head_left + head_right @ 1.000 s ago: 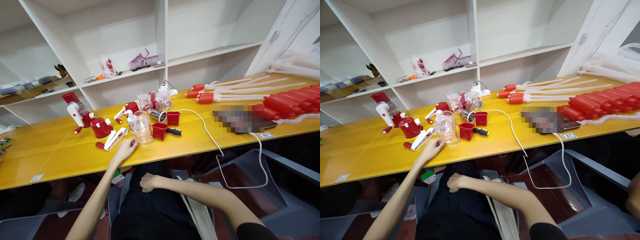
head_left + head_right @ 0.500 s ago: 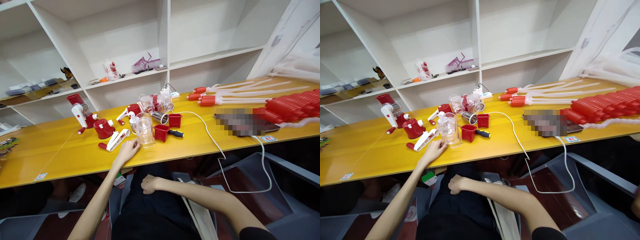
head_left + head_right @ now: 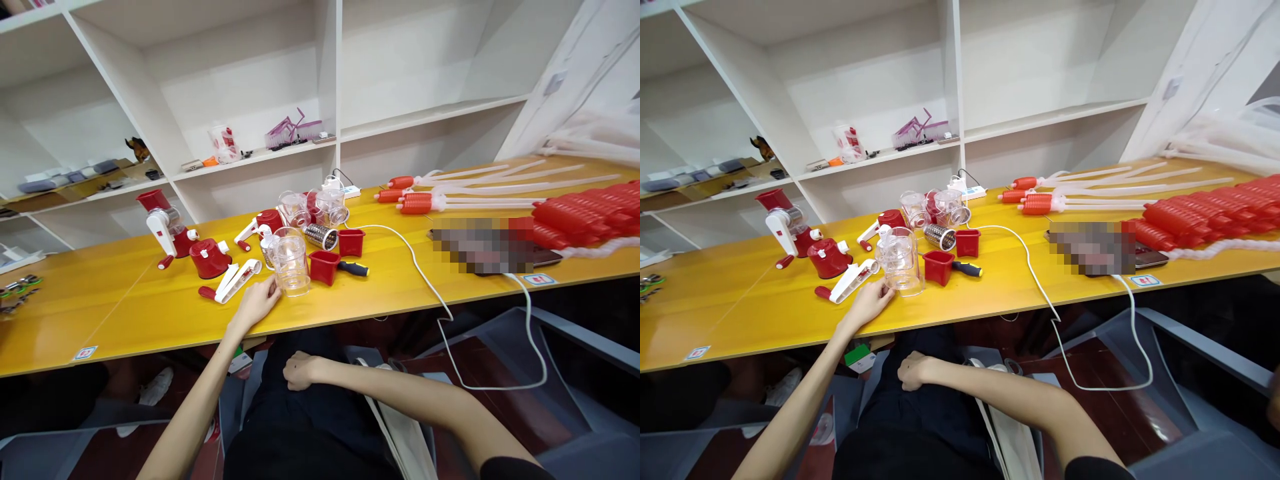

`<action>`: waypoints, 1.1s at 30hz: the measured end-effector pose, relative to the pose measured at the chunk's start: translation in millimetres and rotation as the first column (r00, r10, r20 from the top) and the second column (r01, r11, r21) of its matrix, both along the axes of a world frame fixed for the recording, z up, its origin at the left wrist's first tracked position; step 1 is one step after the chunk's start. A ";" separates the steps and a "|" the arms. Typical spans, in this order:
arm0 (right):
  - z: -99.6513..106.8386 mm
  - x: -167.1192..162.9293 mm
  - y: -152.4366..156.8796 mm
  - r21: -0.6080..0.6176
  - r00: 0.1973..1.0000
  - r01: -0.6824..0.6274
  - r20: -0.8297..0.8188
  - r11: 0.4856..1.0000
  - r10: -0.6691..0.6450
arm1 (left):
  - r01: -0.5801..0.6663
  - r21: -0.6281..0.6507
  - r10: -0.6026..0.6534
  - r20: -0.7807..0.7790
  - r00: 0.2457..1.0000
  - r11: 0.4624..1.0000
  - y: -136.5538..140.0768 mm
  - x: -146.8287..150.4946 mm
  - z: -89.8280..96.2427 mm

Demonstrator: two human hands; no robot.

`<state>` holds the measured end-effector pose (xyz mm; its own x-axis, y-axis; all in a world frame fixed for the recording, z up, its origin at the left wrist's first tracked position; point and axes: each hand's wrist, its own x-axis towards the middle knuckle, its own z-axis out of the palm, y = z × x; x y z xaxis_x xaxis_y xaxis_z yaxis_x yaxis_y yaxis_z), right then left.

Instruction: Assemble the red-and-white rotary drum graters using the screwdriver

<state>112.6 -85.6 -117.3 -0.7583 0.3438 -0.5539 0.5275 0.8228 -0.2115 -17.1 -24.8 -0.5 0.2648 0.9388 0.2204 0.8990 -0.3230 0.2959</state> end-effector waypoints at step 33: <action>221.6 81.0 112.6 0.404 0.689 0.494 -0.722 0.770 -0.063 | -0.058 0.116 -0.025 0.609 0.793 0.992 2.6 -36.5 26.2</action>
<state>193.6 27.0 104.3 -0.6468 0.6643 0.3746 0.6576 0.7346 -0.1674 -53.6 -22.2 25.7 0.0222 0.8963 0.4429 0.5518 -0.3804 0.7422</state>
